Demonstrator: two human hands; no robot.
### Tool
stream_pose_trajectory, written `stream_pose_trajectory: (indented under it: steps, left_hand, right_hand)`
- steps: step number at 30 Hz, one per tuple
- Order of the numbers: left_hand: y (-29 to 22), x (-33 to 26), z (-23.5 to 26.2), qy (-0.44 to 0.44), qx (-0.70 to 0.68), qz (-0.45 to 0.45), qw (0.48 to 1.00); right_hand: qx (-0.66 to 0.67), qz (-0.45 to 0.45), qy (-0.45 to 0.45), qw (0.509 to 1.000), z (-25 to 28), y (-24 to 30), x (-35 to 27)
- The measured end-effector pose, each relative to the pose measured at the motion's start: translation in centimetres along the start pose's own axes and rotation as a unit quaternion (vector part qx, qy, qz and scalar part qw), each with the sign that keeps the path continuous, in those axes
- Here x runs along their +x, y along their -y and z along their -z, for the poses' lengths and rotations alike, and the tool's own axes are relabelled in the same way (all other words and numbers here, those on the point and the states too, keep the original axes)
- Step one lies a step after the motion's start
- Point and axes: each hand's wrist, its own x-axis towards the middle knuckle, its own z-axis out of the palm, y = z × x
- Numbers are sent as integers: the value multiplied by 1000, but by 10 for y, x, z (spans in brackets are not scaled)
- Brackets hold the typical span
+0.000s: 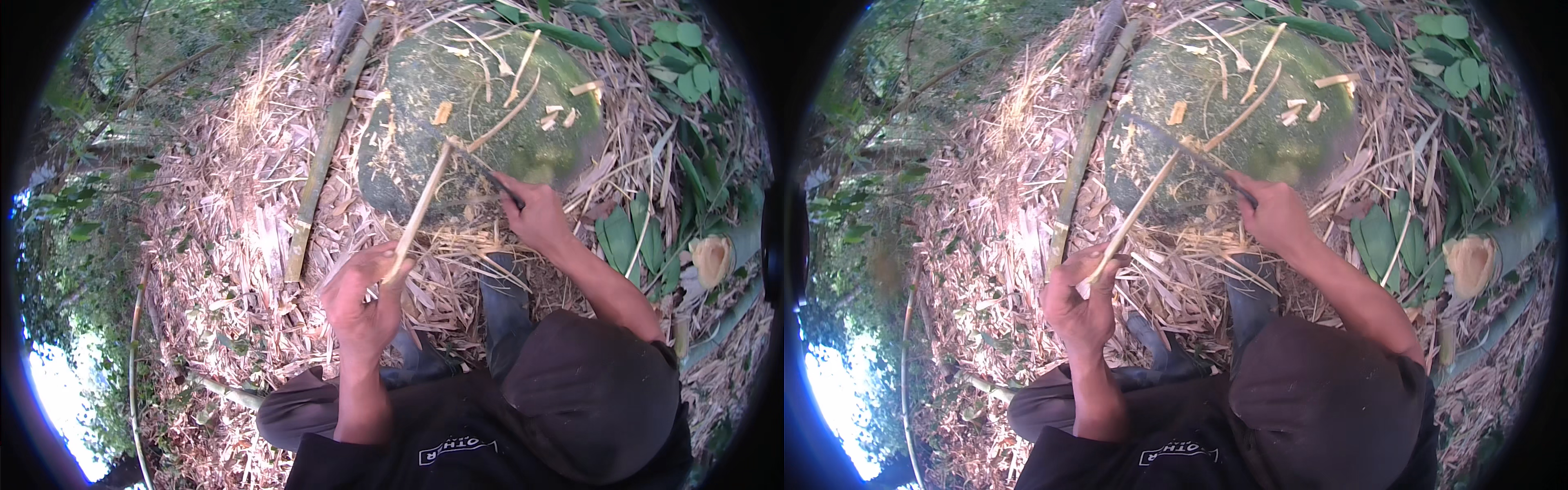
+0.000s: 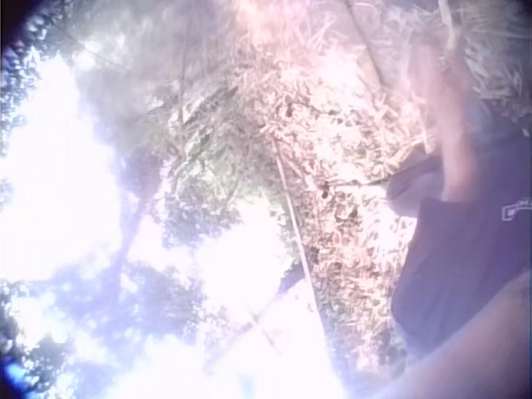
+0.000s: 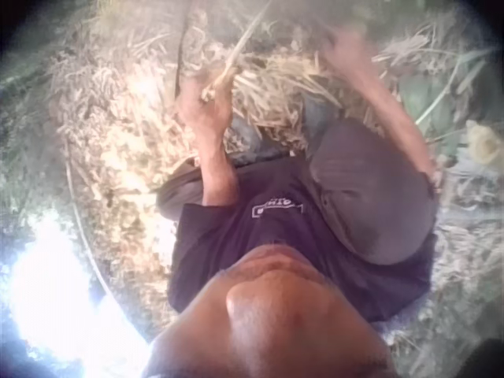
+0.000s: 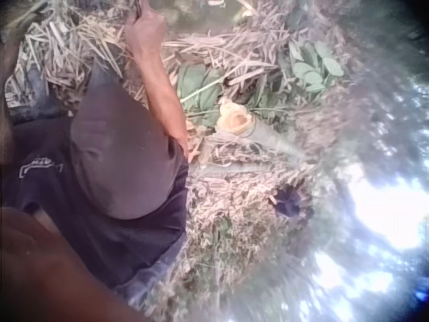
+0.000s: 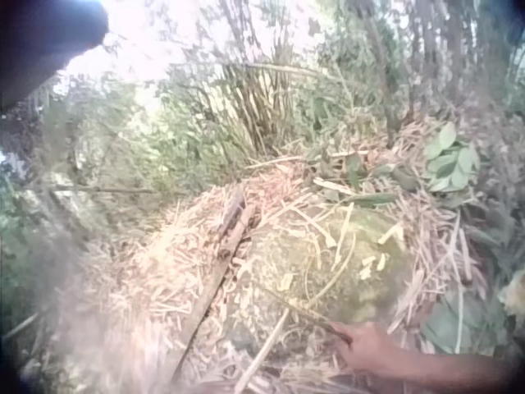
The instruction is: The person sits on the ground in a bamboo grove and uses a large knife to shave thin strips from a piece of bamboo. They repeatedly scrape the bamboo against a mossy rock to refine the strips, occasionally pausing to inspect the blade and the material.
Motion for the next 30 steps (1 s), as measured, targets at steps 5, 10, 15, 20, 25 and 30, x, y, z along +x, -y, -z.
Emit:
stream_pose_trajectory:
  steps: [5, 10, 15, 20, 25, 30]
  left_hand:
    - [-8, 3, -5, 23, 13, -59, 998]
    - [-15, 4, 4, 66, 117, -77, 988]
    - [-15, 2, 6, 36, 140, -83, 986]
    - [-11, -7, 18, 85, 189, -92, 974]
    - [-5, 3, 20, 74, 122, -70, 987]
    - [-1, 2, 19, 51, 137, -85, 986]
  right_hand:
    - [16, -1, 59, 998, 17, 21, -6]
    - [98, 202, 87, 971, 39, 58, -22]
    - [58, 255, 117, 958, 46, 71, -11]
    - [41, 238, 170, 955, 49, 72, -17]
    - [86, 204, 130, 967, 27, 39, -9]
    - [34, 207, 152, 966, 37, 67, -19]
